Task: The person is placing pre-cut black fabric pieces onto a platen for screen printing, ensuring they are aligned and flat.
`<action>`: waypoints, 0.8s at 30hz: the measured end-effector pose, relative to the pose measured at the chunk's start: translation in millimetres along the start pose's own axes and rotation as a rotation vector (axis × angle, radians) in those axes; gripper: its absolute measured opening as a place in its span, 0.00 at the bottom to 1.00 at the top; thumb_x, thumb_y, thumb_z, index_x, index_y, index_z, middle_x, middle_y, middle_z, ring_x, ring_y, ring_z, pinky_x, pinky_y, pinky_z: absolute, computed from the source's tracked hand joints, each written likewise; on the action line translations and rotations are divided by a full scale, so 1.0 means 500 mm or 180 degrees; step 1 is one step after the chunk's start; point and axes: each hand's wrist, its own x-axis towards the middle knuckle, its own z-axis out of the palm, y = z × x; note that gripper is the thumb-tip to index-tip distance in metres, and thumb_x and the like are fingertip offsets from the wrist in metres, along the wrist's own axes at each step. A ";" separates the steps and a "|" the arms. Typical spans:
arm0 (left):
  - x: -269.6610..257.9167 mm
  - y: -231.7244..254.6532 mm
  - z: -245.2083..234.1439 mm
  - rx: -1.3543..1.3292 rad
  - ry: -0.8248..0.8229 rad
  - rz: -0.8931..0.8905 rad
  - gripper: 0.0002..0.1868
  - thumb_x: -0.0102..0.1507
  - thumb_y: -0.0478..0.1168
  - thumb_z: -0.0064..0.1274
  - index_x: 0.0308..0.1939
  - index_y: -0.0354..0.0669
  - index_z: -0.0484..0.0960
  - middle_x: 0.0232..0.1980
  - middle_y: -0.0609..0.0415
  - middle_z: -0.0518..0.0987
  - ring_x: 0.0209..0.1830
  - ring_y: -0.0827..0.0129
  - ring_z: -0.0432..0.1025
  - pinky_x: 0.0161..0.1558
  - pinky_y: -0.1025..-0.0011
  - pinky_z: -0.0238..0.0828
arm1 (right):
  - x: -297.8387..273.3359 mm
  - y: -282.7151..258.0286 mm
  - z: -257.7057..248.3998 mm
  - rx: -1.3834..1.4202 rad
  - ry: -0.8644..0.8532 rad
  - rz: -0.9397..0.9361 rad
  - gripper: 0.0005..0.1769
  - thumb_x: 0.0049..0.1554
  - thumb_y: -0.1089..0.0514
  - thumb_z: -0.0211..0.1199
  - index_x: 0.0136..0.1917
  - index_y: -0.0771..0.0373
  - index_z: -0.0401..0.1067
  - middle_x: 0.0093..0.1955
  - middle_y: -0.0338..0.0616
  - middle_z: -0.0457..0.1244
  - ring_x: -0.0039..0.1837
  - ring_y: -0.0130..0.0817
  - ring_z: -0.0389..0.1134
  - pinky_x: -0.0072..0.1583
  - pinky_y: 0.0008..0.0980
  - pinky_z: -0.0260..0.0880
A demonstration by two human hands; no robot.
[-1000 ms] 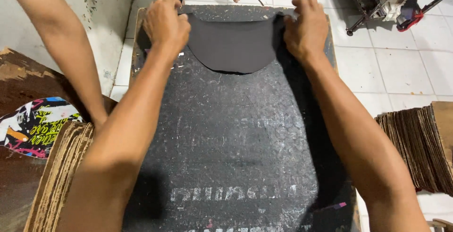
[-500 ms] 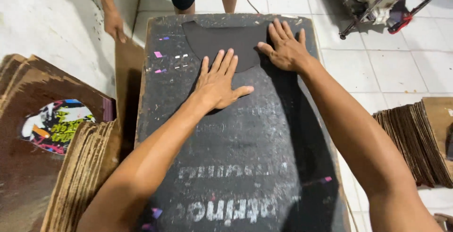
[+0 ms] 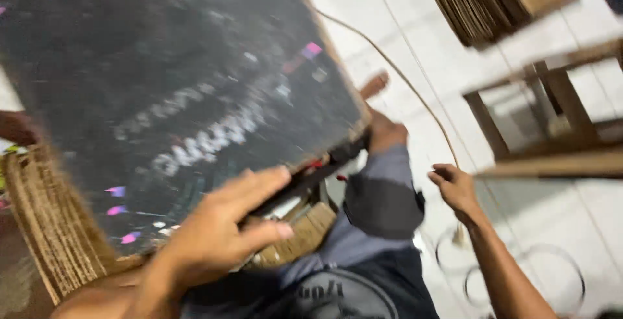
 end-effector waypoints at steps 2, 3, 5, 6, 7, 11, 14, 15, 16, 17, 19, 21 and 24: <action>0.022 0.017 0.090 -0.0062 -0.0398 -0.0051 0.36 0.60 0.55 0.62 0.69 0.46 0.75 0.71 0.50 0.76 0.72 0.62 0.68 0.72 0.63 0.52 | -0.065 0.054 0.014 0.0504 -0.0020 0.0503 0.15 0.57 0.61 0.68 0.57 0.65 0.78 0.49 0.50 0.70 0.51 0.34 0.69 0.54 0.33 0.68; 0.036 0.024 0.128 -0.0102 -0.0651 -0.0121 0.34 0.62 0.57 0.58 0.67 0.42 0.76 0.69 0.49 0.77 0.69 0.63 0.71 0.68 0.66 0.59 | -0.075 0.061 0.026 0.0984 -0.0100 0.0861 0.12 0.56 0.63 0.69 0.54 0.66 0.80 0.42 0.50 0.69 0.43 0.34 0.67 0.47 0.34 0.69; 0.066 0.020 0.198 -0.0092 -0.0791 -0.0377 0.34 0.61 0.57 0.57 0.69 0.47 0.75 0.70 0.53 0.77 0.70 0.63 0.70 0.66 0.65 0.60 | -0.084 0.057 0.038 0.1126 -0.0067 0.0974 0.08 0.56 0.63 0.69 0.49 0.66 0.80 0.41 0.48 0.69 0.42 0.34 0.67 0.45 0.34 0.68; 0.077 0.017 0.231 -0.0116 -0.0893 -0.0685 0.35 0.61 0.57 0.56 0.70 0.52 0.74 0.71 0.57 0.76 0.70 0.63 0.69 0.64 0.64 0.61 | -0.089 0.054 0.047 0.1215 -0.0085 0.1088 0.04 0.56 0.64 0.69 0.45 0.66 0.80 0.40 0.46 0.69 0.42 0.35 0.67 0.43 0.34 0.67; 0.081 0.016 0.259 -0.0080 -0.0921 -0.0678 0.35 0.61 0.57 0.56 0.70 0.52 0.74 0.71 0.57 0.76 0.70 0.63 0.69 0.64 0.64 0.61 | -0.092 0.058 0.047 0.1258 -0.0076 0.1103 0.04 0.56 0.64 0.69 0.45 0.66 0.80 0.40 0.46 0.69 0.42 0.35 0.67 0.43 0.34 0.67; 0.111 0.019 0.351 -0.0453 -0.0774 -0.0524 0.34 0.61 0.56 0.57 0.68 0.45 0.76 0.70 0.53 0.77 0.68 0.64 0.72 0.61 0.66 0.67 | -0.088 0.066 0.048 0.1610 -0.0102 0.1050 0.06 0.50 0.69 0.69 0.44 0.69 0.78 0.35 0.48 0.67 0.37 0.36 0.65 0.41 0.35 0.68; 0.133 0.016 0.436 -0.0757 -0.0587 -0.0359 0.31 0.62 0.53 0.60 0.64 0.40 0.78 0.61 0.46 0.81 0.60 0.56 0.77 0.55 0.62 0.74 | -0.081 0.106 0.056 0.1764 -0.0044 0.0759 0.15 0.48 0.71 0.69 0.51 0.72 0.76 0.37 0.50 0.67 0.37 0.36 0.68 0.41 0.35 0.73; 0.145 0.013 0.464 -0.0959 -0.0321 -0.0057 0.27 0.62 0.48 0.64 0.60 0.34 0.80 0.53 0.38 0.84 0.55 0.46 0.79 0.54 0.57 0.78 | -0.068 0.116 0.060 0.1852 -0.0028 0.0579 0.21 0.48 0.70 0.71 0.57 0.72 0.75 0.40 0.50 0.69 0.38 0.36 0.73 0.43 0.35 0.79; 0.164 0.018 0.492 -0.0951 -0.0309 -0.0062 0.27 0.62 0.48 0.64 0.60 0.34 0.80 0.53 0.38 0.84 0.55 0.46 0.79 0.54 0.57 0.78 | -0.085 0.078 0.058 0.1854 -0.0041 0.0572 0.21 0.48 0.70 0.71 0.57 0.72 0.75 0.40 0.50 0.69 0.38 0.36 0.73 0.43 0.35 0.79; 0.180 0.024 0.522 -0.1124 -0.0378 -0.0409 0.40 0.58 0.51 0.67 0.68 0.33 0.71 0.62 0.35 0.77 0.64 0.46 0.72 0.62 0.55 0.71 | -0.105 0.042 0.056 0.1993 -0.0148 0.0337 0.22 0.50 0.70 0.71 0.59 0.72 0.74 0.40 0.49 0.69 0.38 0.33 0.72 0.42 0.30 0.78; 0.211 0.026 0.571 -0.1294 -0.0396 -0.0737 0.54 0.54 0.53 0.70 0.76 0.33 0.61 0.71 0.33 0.70 0.73 0.45 0.65 0.70 0.54 0.64 | -0.153 -0.047 0.057 0.2122 -0.0276 0.0053 0.24 0.51 0.70 0.70 0.61 0.72 0.72 0.40 0.47 0.69 0.37 0.31 0.71 0.41 0.25 0.77; 0.243 0.020 0.610 -0.1052 0.0009 -0.1159 0.48 0.54 0.45 0.65 0.76 0.45 0.60 0.68 0.39 0.72 0.70 0.49 0.68 0.69 0.54 0.67 | -0.212 -0.150 0.062 0.2413 -0.0708 -0.0547 0.23 0.53 0.73 0.68 0.62 0.76 0.71 0.41 0.58 0.70 0.39 0.40 0.74 0.44 0.36 0.81; 0.241 0.041 0.546 -0.1552 0.0929 -0.0765 0.15 0.64 0.30 0.53 0.55 0.36 0.80 0.40 0.38 0.83 0.44 0.46 0.80 0.41 0.58 0.78 | -0.209 -0.215 0.037 0.1794 -0.0700 -0.1705 0.26 0.51 0.70 0.71 0.64 0.70 0.75 0.51 0.55 0.71 0.54 0.37 0.73 0.58 0.37 0.76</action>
